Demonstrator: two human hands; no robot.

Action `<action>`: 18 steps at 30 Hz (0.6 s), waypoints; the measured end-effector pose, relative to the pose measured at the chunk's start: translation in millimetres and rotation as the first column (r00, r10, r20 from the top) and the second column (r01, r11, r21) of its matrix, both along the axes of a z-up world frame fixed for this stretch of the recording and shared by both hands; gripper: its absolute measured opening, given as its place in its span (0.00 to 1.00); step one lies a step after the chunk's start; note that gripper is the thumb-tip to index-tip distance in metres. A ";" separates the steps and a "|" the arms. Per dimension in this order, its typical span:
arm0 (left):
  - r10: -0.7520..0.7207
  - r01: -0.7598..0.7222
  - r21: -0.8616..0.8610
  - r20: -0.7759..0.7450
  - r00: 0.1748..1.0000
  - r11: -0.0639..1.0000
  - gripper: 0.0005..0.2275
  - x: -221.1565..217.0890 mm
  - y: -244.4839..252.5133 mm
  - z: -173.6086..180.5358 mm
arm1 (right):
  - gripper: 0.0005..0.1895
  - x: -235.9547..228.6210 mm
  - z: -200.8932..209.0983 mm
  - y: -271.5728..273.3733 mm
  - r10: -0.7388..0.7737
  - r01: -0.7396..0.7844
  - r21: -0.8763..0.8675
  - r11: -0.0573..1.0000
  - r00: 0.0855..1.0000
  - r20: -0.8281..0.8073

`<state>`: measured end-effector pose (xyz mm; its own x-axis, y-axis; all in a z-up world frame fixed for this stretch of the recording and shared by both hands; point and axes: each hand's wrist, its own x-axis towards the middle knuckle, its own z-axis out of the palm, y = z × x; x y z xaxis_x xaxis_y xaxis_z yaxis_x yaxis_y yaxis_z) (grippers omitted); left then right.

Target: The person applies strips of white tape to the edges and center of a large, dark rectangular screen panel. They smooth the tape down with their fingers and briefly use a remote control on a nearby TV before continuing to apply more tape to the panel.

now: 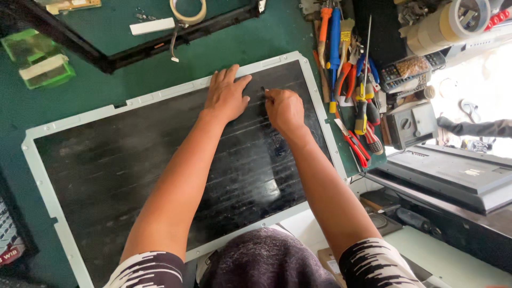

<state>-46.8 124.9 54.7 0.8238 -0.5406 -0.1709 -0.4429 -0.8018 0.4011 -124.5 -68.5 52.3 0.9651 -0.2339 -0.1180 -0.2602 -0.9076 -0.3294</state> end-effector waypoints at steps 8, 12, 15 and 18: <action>-0.093 0.094 -0.003 0.068 0.993 0.996 0.27 10.6 1.4 -10.5 | 0.17 -81.1 16.5 -3.0 0.073 -0.090 0.153 0.984 0.991 0.115; -0.100 0.103 -0.030 0.083 0.992 0.994 0.28 11.7 0.0 -9.4 | 0.13 -126.3 30.8 0.2 0.027 -0.043 0.150 0.988 0.994 0.110; -0.099 0.104 -0.042 0.110 0.989 0.994 0.28 11.8 1.1 -12.6 | 0.11 -159.4 43.9 1.4 0.025 -0.033 0.131 0.991 0.998 0.065; -0.105 0.121 -0.080 0.178 0.978 0.989 0.28 13.2 1.5 -22.9 | 0.11 -195.7 48.5 0.4 0.026 -0.032 0.127 0.991 0.999 0.047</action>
